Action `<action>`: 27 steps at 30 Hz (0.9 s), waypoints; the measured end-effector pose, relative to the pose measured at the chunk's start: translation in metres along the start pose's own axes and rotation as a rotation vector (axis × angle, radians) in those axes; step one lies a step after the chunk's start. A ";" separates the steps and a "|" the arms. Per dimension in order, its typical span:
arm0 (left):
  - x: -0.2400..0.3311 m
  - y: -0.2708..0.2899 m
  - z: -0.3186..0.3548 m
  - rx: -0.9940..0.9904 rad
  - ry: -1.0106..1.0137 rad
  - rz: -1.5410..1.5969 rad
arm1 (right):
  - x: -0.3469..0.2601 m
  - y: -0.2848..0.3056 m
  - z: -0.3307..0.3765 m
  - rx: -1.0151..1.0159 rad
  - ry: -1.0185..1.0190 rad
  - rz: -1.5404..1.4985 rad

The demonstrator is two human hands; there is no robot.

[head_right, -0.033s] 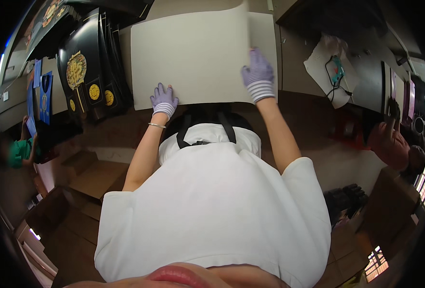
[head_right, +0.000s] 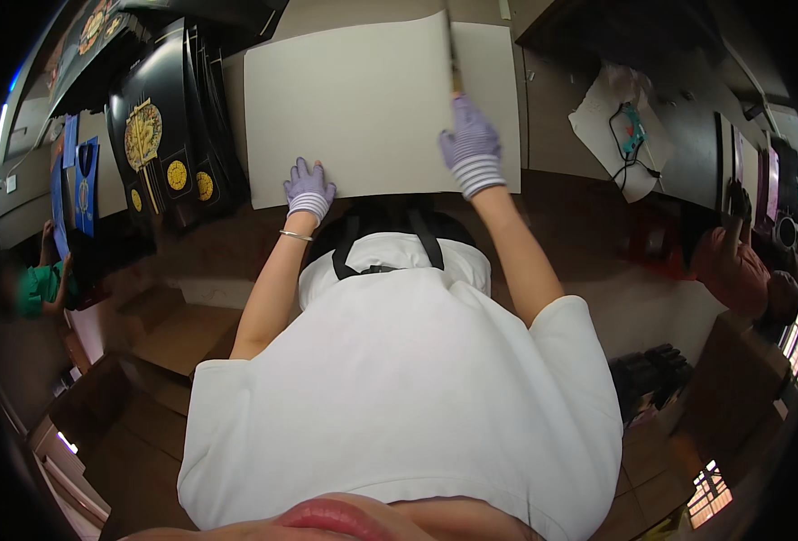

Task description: Assembling and stacking large black gift boxes with gold decorative emblems in a manufacturing setting.

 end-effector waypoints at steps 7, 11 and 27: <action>0.039 -0.002 -0.015 0.014 0.310 -0.246 | -0.061 -0.095 0.041 0.019 0.246 0.575; 0.065 -0.002 -0.022 0.003 0.226 -0.369 | -0.060 -0.104 0.055 -0.121 0.334 0.638; 0.096 -0.017 -0.056 -1.022 -0.022 -0.382 | 0.056 -0.088 0.126 -0.069 0.203 -0.519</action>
Point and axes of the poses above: each hand's wrist, its own z-axis away from the middle knuckle, its own y-axis out of the back of the hand, x = y × z, the point moved 10 cm from there along -z, towards the middle knuckle, and after that the axes turned 13 degrees about z, right-handed, at the moved point
